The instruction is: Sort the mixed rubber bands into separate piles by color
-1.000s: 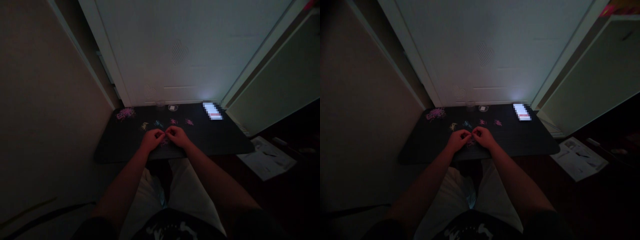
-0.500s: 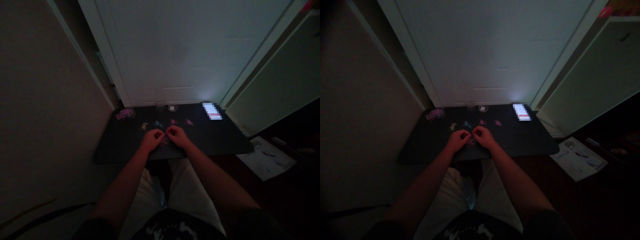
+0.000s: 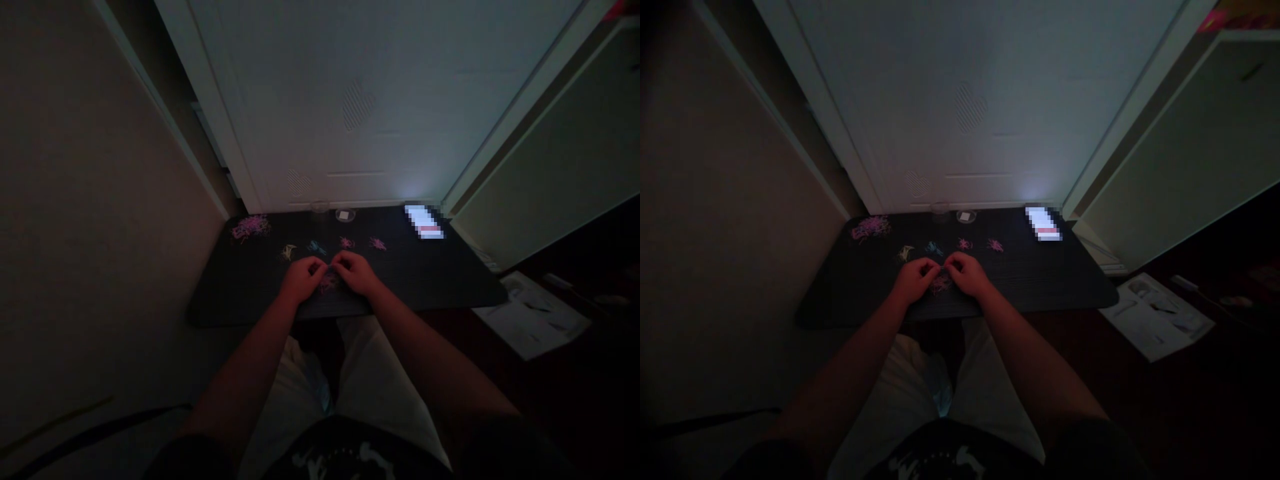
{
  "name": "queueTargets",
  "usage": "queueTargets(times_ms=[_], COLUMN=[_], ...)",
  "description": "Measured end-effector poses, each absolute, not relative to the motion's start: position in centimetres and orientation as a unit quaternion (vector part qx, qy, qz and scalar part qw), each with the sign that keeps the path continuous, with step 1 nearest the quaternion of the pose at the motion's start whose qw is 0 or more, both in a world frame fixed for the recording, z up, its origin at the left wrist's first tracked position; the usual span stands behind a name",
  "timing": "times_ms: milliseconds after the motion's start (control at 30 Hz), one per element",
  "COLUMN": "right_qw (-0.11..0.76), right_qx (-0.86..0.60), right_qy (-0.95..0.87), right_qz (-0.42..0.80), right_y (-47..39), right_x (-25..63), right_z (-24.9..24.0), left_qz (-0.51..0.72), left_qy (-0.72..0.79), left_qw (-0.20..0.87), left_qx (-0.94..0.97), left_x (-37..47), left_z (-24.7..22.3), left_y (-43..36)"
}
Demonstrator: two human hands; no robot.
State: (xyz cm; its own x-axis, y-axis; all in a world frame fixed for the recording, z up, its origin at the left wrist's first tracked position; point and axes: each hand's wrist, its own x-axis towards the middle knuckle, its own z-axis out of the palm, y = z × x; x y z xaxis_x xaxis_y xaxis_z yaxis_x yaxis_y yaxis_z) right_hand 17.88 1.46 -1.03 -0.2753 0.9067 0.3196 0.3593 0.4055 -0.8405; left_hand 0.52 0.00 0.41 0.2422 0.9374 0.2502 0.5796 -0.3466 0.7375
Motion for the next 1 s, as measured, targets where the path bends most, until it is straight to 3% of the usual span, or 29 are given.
queueTargets(times_ms=[1000], right_qw=[0.379], right_qx=[-0.466], right_qy=[-0.743], right_qz=[0.295], right_y=[0.99], right_x=[17.52], right_z=[-0.77], left_qz=[0.346], left_qy=[0.515], left_qw=[0.253], left_qx=[0.742], left_x=[0.54], left_z=[0.45], left_y=[0.02])
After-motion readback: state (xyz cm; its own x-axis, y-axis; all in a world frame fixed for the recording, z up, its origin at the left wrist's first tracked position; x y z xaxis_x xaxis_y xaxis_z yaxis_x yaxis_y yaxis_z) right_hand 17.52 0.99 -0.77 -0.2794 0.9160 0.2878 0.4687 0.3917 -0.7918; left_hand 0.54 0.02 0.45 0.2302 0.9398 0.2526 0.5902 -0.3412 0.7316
